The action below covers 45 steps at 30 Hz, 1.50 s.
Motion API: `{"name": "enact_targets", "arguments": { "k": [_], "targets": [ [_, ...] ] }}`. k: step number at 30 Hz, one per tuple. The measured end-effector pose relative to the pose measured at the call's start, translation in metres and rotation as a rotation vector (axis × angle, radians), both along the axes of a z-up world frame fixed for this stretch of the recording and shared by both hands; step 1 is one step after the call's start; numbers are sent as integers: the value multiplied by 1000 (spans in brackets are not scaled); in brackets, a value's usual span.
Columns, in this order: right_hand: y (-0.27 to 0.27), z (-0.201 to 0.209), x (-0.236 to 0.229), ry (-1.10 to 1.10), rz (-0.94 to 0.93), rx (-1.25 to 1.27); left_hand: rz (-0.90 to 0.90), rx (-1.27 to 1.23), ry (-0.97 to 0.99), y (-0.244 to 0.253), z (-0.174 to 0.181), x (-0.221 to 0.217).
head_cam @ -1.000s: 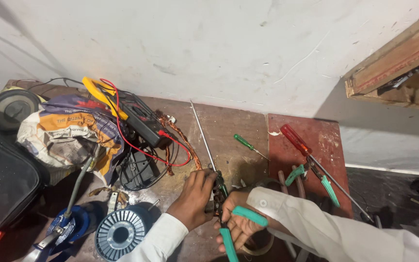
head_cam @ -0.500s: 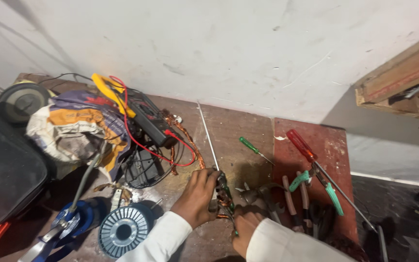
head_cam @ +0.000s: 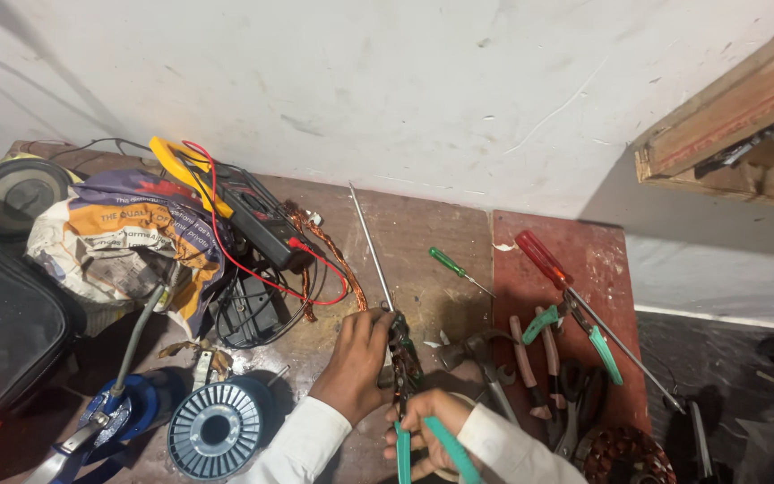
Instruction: The person uses pliers to strip and adjust copper wires on a small electrical component, likely a motor or transformer. They then use a screwdriver to tighten or adjust parts of the component while holding it with their other hand.
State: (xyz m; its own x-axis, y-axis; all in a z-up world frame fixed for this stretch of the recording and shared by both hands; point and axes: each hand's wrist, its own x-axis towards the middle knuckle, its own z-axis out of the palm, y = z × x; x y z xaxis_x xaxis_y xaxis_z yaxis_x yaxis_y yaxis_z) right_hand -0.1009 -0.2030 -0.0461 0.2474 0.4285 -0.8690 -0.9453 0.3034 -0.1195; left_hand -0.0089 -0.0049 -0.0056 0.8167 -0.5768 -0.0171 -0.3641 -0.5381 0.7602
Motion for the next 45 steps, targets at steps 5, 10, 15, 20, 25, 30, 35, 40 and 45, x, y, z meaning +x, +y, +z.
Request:
{"name": "enact_targets", "arguments": {
  "k": [5, 10, 15, 20, 25, 30, 35, 40, 45],
  "targets": [
    [-4, 15, 50, 293, 134, 226, -18, 11, -2, 0, -3, -2],
    [-18, -6, 67, 283, 264, 229, -24, -8, -30, -1, -6, 0],
    [1, -19, 55, 100, 488, -41, -33, -7, -15, 2, -5, -1],
    [26, 17, 27, -536, 1166, -976, 2, 41, 15, -1, -1, 4],
    [44, 59, 9, -532, 1108, -1019, 19, 4, 38, 5, -2, 1],
    [54, 44, -7, -824, 785, -1306, 89, -51, 60, 8, 5, 6],
    [48, -9, -28, -961, 483, -1307, 126, -17, 55, -3, 2, 0],
    [31, -23, -11, -16, -39, -245, 91, 0, 21, -10, 0, -2],
    [5, 1, 26, 155, 29, 124, 50, -12, -37, -4, -4, -2]
  ]
}}
